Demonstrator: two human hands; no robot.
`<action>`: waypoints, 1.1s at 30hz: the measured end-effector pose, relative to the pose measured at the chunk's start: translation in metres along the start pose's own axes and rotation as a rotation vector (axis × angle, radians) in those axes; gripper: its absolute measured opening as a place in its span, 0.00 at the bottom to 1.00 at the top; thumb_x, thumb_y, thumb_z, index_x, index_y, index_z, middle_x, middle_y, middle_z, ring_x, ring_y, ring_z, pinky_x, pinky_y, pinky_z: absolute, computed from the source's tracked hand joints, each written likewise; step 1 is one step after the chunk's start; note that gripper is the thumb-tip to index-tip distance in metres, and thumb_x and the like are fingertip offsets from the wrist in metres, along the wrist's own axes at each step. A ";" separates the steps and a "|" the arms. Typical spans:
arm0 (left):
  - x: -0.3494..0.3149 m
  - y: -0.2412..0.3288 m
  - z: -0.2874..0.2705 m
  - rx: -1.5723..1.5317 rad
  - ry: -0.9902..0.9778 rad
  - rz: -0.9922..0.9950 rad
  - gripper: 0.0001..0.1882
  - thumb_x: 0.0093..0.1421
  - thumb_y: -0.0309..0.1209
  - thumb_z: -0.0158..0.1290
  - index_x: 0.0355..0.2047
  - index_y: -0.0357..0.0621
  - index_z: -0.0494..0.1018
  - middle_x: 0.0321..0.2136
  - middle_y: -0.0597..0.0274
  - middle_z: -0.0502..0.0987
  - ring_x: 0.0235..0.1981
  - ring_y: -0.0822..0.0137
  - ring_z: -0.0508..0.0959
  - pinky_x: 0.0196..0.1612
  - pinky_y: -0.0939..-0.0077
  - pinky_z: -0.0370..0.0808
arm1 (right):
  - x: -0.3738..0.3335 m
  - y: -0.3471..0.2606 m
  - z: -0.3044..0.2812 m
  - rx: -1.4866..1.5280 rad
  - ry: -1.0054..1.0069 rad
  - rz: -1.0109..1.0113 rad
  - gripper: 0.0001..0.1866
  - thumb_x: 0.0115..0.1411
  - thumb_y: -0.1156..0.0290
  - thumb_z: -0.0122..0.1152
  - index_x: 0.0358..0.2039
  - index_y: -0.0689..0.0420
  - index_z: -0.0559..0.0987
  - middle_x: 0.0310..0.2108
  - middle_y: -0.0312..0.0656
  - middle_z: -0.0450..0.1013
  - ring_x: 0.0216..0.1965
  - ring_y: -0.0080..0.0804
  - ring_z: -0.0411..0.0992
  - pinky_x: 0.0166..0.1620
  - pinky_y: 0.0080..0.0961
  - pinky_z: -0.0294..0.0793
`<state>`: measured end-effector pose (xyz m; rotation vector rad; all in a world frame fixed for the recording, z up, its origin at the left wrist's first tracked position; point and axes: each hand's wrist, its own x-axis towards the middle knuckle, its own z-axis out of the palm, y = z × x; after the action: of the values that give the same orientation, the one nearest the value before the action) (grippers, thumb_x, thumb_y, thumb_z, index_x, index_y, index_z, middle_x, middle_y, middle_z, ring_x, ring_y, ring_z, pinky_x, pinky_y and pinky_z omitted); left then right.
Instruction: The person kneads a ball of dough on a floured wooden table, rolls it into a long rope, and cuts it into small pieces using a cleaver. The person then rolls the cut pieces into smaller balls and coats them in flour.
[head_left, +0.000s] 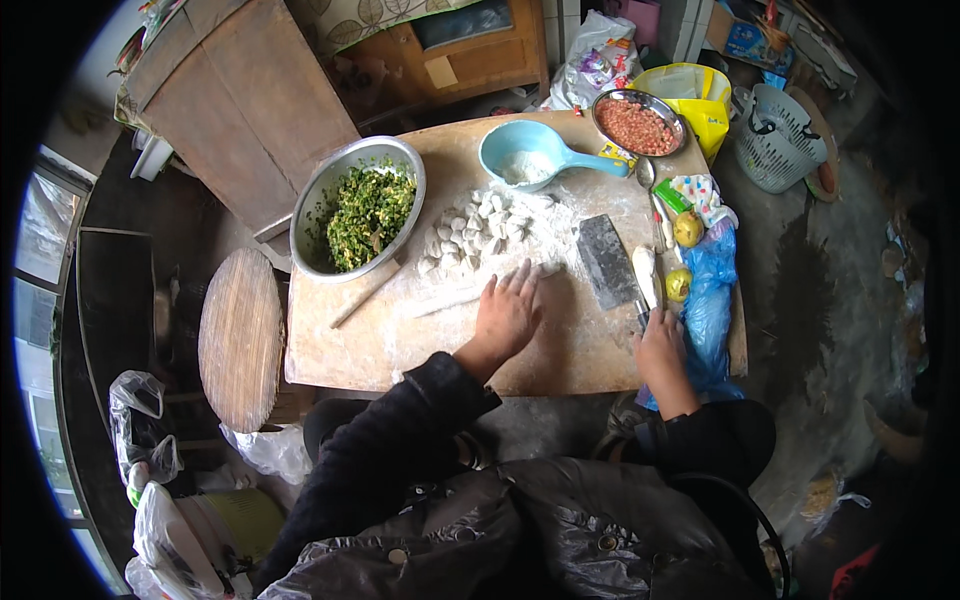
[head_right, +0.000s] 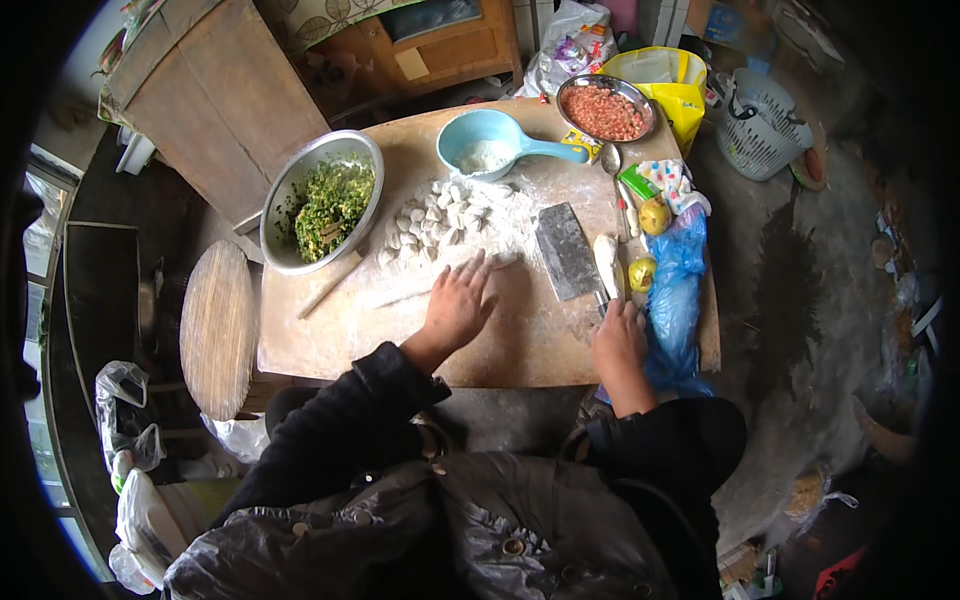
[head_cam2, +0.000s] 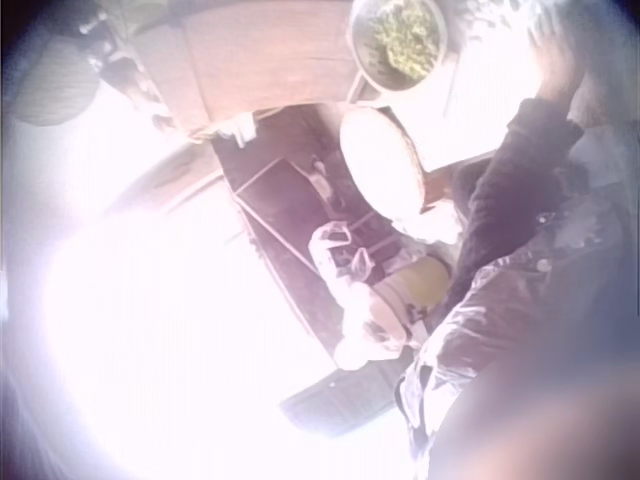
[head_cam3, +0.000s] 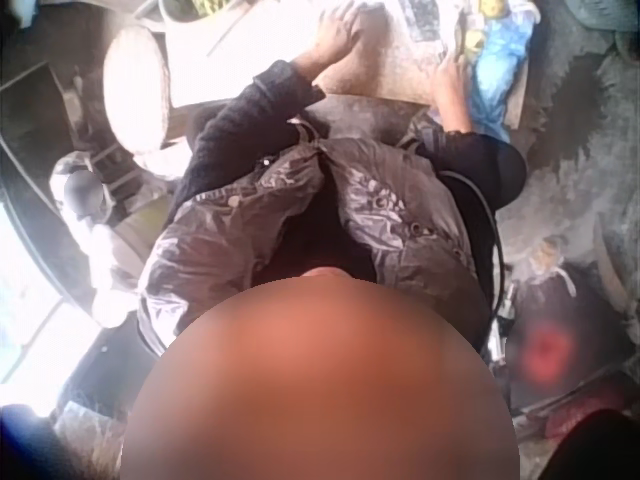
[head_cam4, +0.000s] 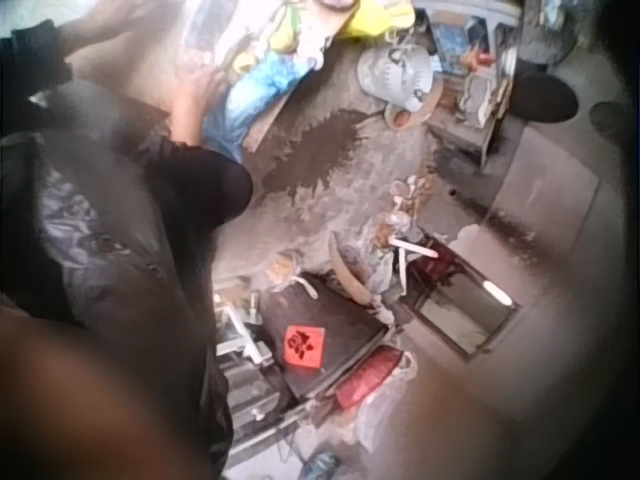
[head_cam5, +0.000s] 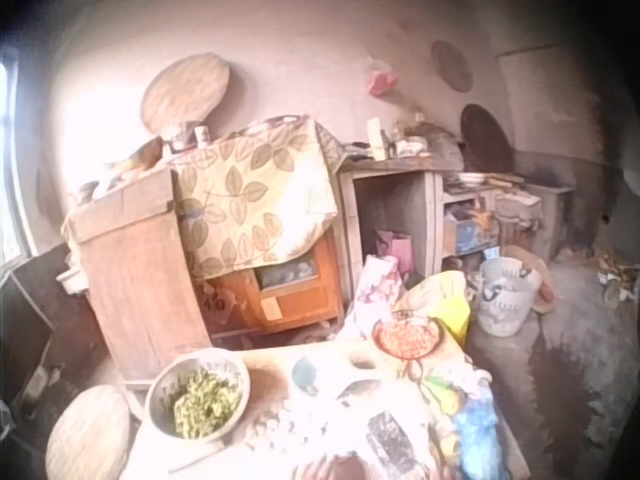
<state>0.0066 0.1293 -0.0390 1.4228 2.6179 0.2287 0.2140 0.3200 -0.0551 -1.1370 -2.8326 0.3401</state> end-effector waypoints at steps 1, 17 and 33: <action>0.004 -0.004 -0.002 -0.006 0.032 -0.014 0.37 0.62 0.42 0.51 0.68 0.43 0.53 0.66 0.51 0.58 0.63 0.50 0.63 0.65 0.54 0.58 | 0.001 0.001 0.005 -0.042 0.029 -0.023 0.23 0.52 0.66 0.66 0.46 0.60 0.70 0.43 0.52 0.69 0.47 0.53 0.70 0.48 0.43 0.72; -0.005 -0.034 0.024 -0.187 0.271 0.082 0.14 0.55 0.30 0.55 0.43 0.48 0.76 0.38 0.56 0.73 0.42 0.51 0.74 0.43 0.58 0.75 | -0.039 -0.050 -0.012 0.368 -0.089 -0.086 0.22 0.57 0.66 0.62 0.50 0.59 0.69 0.33 0.59 0.75 0.36 0.61 0.74 0.38 0.50 0.73; -0.010 -0.020 0.026 -0.295 0.252 0.015 0.16 0.55 0.31 0.56 0.45 0.44 0.75 0.40 0.53 0.74 0.42 0.50 0.75 0.44 0.59 0.75 | -0.068 -0.075 -0.050 0.351 -0.152 -0.100 0.18 0.66 0.58 0.53 0.45 0.60 0.68 0.29 0.61 0.76 0.33 0.64 0.74 0.35 0.54 0.71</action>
<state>0.0011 0.1120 -0.0676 1.3883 2.6187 0.8086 0.2200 0.2291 0.0124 -0.9300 -2.7833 0.9085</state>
